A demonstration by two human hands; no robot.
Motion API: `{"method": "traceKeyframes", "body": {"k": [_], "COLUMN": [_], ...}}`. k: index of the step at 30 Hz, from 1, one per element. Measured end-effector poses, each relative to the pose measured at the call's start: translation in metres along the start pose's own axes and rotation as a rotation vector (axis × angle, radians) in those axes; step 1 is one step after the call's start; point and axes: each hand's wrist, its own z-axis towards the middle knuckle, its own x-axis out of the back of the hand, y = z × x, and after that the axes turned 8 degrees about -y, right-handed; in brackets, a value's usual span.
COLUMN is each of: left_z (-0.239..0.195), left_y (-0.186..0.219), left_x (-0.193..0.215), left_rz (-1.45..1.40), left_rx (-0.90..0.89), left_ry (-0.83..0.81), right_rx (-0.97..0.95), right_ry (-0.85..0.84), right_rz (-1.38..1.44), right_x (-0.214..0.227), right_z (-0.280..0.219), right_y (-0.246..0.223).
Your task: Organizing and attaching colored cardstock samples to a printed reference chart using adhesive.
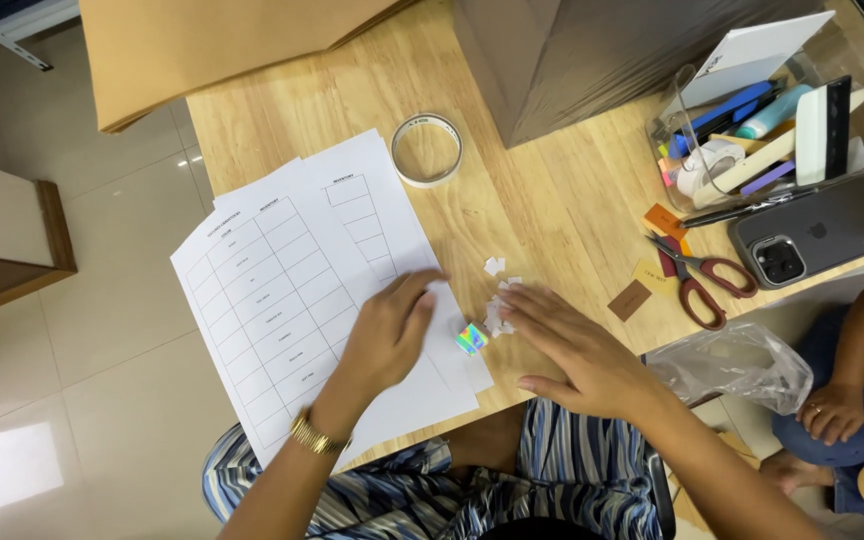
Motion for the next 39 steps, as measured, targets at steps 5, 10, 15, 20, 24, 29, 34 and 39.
{"method": "traceKeyframes", "body": {"k": [5, 10, 15, 20, 24, 29, 34, 39], "left_z": [0.095, 0.171, 0.195, 0.195, 0.149, 0.032, -0.077, -0.138], "left_y": [0.005, -0.012, -0.008, -0.005, 0.022, 0.048, 0.017, 0.007], "left_x": [-0.049, -0.124, -0.13, -0.117, -0.066, 0.007, -0.013, -0.047], "left_rz": [0.232, 0.567, 0.753, 0.648, 0.452, -0.016, -0.018, -0.151], "left_rx": [-0.401, -0.535, -0.636, -0.527, -0.446, -0.271, -0.174, -0.055], "left_ry": [-0.19, -0.258, -0.195, -0.276, -0.318, -0.029, 0.245, 0.346], "right_rx": [-0.231, -0.301, -0.322, -0.28, -0.278, -0.271, -0.162, -0.195], "right_ry": [0.254, 0.336, 0.331, 0.313, 0.19, 0.09, 0.029, -0.014], "right_rz": [0.126, 0.038, -0.025, -0.111, -0.173, -0.154, -0.152, -0.169], "right_x": [-0.005, -0.025, -0.029, -0.023, -0.022, -0.022, -0.016, -0.025], "right_z": [-0.035, -0.058, -0.058, -0.047, -0.032, -0.001, 0.049, 0.076], "right_y": [-0.02, -0.019, -0.012, -0.012, -0.014, -0.003, 0.014, -0.004]}}
